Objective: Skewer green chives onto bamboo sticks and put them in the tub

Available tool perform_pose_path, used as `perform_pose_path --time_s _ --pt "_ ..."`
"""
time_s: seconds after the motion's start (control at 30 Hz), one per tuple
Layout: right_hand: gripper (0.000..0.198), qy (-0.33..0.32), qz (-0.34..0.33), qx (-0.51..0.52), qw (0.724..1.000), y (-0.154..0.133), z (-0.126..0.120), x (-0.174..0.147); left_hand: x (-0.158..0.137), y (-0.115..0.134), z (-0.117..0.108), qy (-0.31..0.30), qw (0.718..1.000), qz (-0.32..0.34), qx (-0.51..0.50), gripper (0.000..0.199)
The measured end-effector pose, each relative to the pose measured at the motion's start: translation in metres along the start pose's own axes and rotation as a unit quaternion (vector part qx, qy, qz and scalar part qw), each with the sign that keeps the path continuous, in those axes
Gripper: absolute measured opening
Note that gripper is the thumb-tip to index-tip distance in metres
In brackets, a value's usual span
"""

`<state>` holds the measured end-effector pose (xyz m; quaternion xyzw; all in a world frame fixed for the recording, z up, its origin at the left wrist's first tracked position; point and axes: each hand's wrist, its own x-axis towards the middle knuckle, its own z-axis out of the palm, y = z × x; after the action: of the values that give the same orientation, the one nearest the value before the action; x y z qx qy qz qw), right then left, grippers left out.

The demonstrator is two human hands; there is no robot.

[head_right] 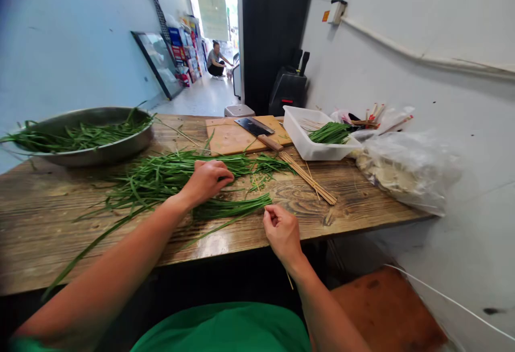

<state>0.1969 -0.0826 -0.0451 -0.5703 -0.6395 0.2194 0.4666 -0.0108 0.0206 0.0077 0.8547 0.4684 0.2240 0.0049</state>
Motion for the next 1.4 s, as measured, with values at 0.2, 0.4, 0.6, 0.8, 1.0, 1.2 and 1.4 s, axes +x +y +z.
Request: perform_pose_path --time_s 0.2,0.4,0.6,0.8,1.0,1.2,1.4 --pt "0.018 0.003 -0.015 0.006 1.0 -0.001 0.0 0.0 -0.001 -0.009 -0.006 -0.051 0.995 -0.009 0.081 0.014" --pt "0.019 0.006 -0.014 0.015 1.0 0.0 0.0 0.0 -0.001 -0.006 -0.01 -0.053 0.994 0.0 0.096 0.014" --pt "0.019 -0.002 -0.007 0.012 1.0 -0.002 -0.001 0.0 -0.002 -0.014 -0.007 -0.056 0.991 -0.017 0.123 0.013" --pt "0.018 -0.005 -0.015 0.013 1.0 -0.002 -0.002 0.0 -0.003 -0.014 -0.005 -0.054 0.992 -0.004 0.111 0.013" --pt "0.019 -0.005 -0.012 0.021 1.0 0.0 -0.001 0.0 -0.005 -0.011 -0.005 -0.055 0.992 0.007 0.115 0.015" --pt "0.018 -0.005 -0.018 0.02 1.0 0.0 -0.001 0.0 -0.006 -0.004 -0.005 -0.013 0.993 0.003 0.114 0.015" --pt "0.018 -0.005 -0.023 0.012 1.0 0.0 0.001 0.001 -0.004 0.001 -0.001 -0.001 0.996 0.02 0.091 0.012"
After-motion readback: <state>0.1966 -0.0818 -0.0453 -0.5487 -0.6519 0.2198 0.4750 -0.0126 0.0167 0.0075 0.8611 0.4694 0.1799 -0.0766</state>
